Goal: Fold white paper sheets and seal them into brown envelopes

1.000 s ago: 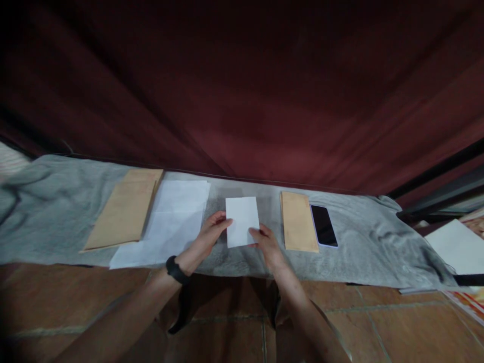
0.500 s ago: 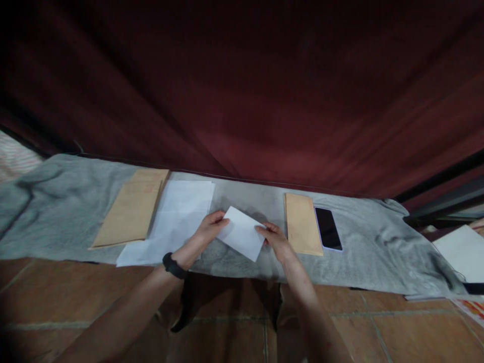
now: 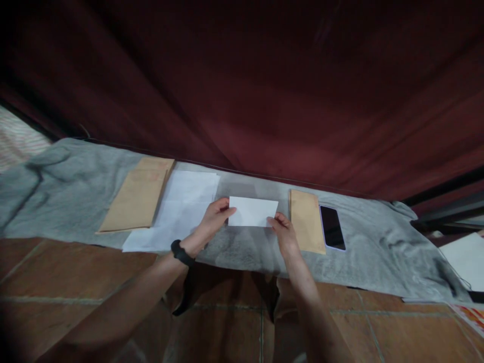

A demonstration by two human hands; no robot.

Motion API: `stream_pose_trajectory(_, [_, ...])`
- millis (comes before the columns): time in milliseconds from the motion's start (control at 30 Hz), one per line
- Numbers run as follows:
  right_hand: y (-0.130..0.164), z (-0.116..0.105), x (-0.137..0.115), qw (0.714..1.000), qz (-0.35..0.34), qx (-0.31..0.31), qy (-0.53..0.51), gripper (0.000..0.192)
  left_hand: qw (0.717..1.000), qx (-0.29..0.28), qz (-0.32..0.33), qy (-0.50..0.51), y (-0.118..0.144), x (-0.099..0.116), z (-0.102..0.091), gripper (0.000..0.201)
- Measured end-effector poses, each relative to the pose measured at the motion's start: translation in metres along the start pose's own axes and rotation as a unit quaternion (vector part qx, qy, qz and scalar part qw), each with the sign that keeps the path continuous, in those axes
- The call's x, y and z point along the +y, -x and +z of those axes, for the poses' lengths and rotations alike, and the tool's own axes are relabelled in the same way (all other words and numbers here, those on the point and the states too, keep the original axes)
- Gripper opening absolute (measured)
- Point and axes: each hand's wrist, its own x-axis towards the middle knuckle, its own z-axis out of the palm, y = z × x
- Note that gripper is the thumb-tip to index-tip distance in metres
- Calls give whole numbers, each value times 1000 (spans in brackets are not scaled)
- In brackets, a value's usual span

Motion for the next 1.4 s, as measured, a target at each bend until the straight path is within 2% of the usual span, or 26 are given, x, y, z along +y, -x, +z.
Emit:
stream_pose_trajectory(67, [-3, -4, -1, 998, -56, 15, 8, 23, 996, -9, 54, -65, 2, 7, -2, 6])
stream_pose_trajectory(133, [-5, -7, -1, 995, -96, 29, 19, 22, 978, -29, 136, -154, 5, 9, -5, 16])
stream_pose_trajectory(233, [-9, -13, 2, 995, -92, 35, 33, 27, 920, -116, 234, -291, 10, 4, -9, 32])
stream_pose_trajectory(300, [-13, -18, 7, 995, -72, 28, 59, 30, 872, -183, 270, -366, 13, -2, -13, 32])
stream_pose_trajectory(400, [-18, -28, 16, 989, -58, 12, 135, 33, 811, -245, 294, -443, 17, -9, -18, 27])
stream_pose_trajectory(467, [-22, -34, 22, 985, -55, 4, 164, 35, 789, -262, 290, -474, 18, -10, -20, 26])
stream_pose_trajectory(567, [-21, -35, 26, 975, -92, 23, 200, 40, 777, -280, 274, -492, 20, -9, -21, 23])
stream_pose_trajectory(633, [-15, -28, 26, 952, -153, 33, 264, 43, 777, -290, 263, -493, 20, -8, -22, 22])
stream_pose_trajectory(700, [-5, -15, 26, 918, -212, 12, 336, 45, 782, -295, 258, -485, 22, -7, -23, 26])
stream_pose_trajectory(867, [22, 17, 40, 806, -302, -116, 495, 54, 804, -287, 248, -458, 27, -10, -20, 38])
stream_pose_trajectory(933, [27, 22, 49, 768, -314, -133, 543, 57, 817, -258, 236, -459, 24, -8, -21, 36])
stream_pose_trajectory(967, [28, 23, 54, 754, -315, -134, 561, 57, 828, -226, 226, -461, 20, -6, -25, 35])
stream_pose_trajectory(1067, [29, 22, 62, 735, -318, -126, 585, 60, 857, -57, 174, -481, 5, 7, -55, 38])
stream_pose_trajectory(1133, [27, 20, 65, 732, -324, -120, 588, 60, 843, 96, 108, -518, -3, 16, -90, 51])
stream_pose_trajectory(1200, [26, 19, 66, 730, -327, -114, 588, 60, 808, 227, 16, -543, -4, 23, -132, 65])
stream_pose_trajectory(1233, [26, 19, 67, 731, -328, -112, 588, 59, 791, 274, -26, -547, -2, 25, -153, 71])
stream_pose_trajectory(1333, [26, 19, 69, 735, -324, -108, 586, 59, 758, 347, -116, -540, 10, 27, -202, 84])
stream_pose_trajectory(1400, [26, 20, 70, 738, -323, -102, 583, 60, 765, 334, -162, -526, 18, 27, -220, 93])
